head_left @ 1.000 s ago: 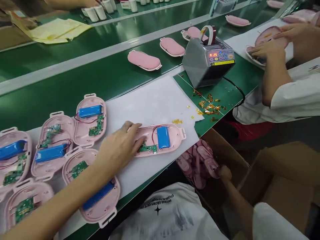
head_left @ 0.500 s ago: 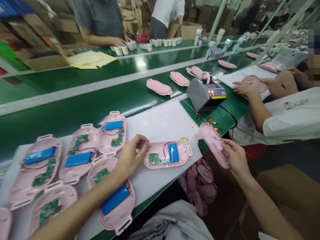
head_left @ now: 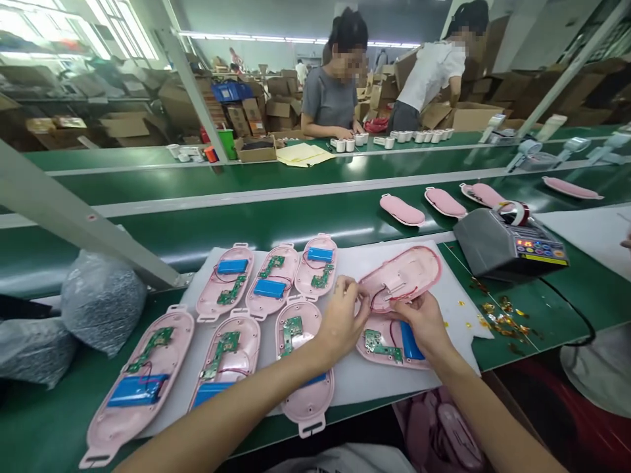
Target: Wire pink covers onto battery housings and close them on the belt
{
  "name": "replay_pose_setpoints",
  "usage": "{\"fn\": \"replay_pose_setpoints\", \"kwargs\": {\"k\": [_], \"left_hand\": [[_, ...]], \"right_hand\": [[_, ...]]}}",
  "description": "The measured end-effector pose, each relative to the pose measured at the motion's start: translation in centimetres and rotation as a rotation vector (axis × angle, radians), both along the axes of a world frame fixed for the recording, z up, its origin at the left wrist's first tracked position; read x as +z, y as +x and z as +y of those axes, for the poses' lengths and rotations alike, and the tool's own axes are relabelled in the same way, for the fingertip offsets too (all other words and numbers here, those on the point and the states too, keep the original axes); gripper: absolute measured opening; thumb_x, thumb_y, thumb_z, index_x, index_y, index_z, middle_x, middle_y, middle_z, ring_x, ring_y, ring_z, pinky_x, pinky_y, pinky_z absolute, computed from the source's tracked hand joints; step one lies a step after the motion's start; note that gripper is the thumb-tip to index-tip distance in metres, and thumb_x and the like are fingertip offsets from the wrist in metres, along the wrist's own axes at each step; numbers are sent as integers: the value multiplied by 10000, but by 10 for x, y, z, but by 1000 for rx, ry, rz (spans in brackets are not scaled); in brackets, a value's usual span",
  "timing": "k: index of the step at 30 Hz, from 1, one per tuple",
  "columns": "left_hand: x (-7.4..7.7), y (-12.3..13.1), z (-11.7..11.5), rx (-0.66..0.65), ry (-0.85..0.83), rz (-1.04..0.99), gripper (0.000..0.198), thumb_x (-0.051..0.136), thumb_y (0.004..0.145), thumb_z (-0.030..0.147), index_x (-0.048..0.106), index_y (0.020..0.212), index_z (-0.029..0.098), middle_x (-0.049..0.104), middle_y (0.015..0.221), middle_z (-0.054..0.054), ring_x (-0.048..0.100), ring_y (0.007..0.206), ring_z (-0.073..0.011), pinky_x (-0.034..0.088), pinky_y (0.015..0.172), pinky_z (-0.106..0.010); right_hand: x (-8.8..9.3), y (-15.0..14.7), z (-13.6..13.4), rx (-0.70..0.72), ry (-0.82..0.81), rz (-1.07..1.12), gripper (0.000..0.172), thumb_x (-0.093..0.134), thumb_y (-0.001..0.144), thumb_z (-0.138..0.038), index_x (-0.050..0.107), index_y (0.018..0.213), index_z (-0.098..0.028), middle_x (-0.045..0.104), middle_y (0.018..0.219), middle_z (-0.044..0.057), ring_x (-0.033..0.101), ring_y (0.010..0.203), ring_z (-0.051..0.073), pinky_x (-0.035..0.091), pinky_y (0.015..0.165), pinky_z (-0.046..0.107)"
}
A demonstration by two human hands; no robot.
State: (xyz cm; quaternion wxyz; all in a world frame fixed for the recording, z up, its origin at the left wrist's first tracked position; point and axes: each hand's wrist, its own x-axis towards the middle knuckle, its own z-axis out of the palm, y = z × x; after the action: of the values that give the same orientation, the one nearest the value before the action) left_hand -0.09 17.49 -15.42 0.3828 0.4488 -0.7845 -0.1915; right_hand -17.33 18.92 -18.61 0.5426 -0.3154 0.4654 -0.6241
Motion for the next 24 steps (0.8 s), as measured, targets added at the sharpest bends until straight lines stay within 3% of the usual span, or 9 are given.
{"fn": "replay_pose_setpoints", "kwargs": {"k": [3,5,7,10,15,17,19,21,24], "left_hand": [[-2,-1,-9,26,-192,-18,70,515,914,199,574,945,181,467,1215,-94,549,1015,-159,481,844,-302],[-5,-2,-14,-84,-186,40,92,486,939,195,576,952,185,494,1239,-88,554,1064,-151,480,870,-281],[-9,-3,-19,-165,-124,119,102,469,950,194,571,941,189,577,1061,-54,579,965,-126,480,808,-245],[-18,-5,-20,-111,7,228,93,529,928,261,535,996,198,531,805,11,528,714,-94,435,640,-211],[-22,-12,-17,-84,169,290,238,564,894,299,445,1073,199,476,800,29,469,635,-74,393,570,-192],[-21,-16,-17,-107,185,288,248,570,888,304,433,1065,199,481,812,26,455,604,-63,377,541,-184],[-19,-22,-17,-140,231,334,258,563,893,319,410,1066,204,495,820,25,464,585,-59,382,520,-179],[-19,-26,-17,-179,300,370,278,561,894,329,385,1075,212,517,809,25,498,594,-71,401,518,-179],[-18,-29,-18,-199,364,364,308,586,877,322,382,1081,214,542,794,23,518,605,-81,409,519,-177]], "right_hand": [[4,10,6,69,-72,-56,501,848,636,-284,611,1050,-130,678,1037,99,660,930,262,602,767,399],[4,16,8,58,-100,-98,497,838,659,-286,620,1080,-134,674,1073,110,653,983,280,590,812,426],[2,19,10,45,-119,-106,516,833,666,-290,630,1112,-129,675,1076,120,647,1010,287,568,870,447],[-3,4,9,63,-184,-35,549,804,706,-308,603,1187,-134,655,1126,133,636,1043,281,522,945,473],[26,-49,-10,-317,-521,720,719,758,748,-343,452,1379,-186,544,1307,137,523,1216,278,433,1031,471],[48,-58,-23,-175,-668,1159,597,726,768,-331,527,1317,-205,570,1282,101,524,1200,266,364,1078,462],[66,-58,-37,133,-723,1479,332,672,804,-320,641,1117,-214,661,1087,43,599,1014,222,357,1048,419],[74,-53,-46,339,-669,1637,170,647,805,-334,660,918,-207,670,843,-1,595,790,178,415,871,343],[72,-49,-49,408,-539,1707,141,634,776,-345,618,789,-206,618,694,-24,529,647,154,323,597,277]]}}
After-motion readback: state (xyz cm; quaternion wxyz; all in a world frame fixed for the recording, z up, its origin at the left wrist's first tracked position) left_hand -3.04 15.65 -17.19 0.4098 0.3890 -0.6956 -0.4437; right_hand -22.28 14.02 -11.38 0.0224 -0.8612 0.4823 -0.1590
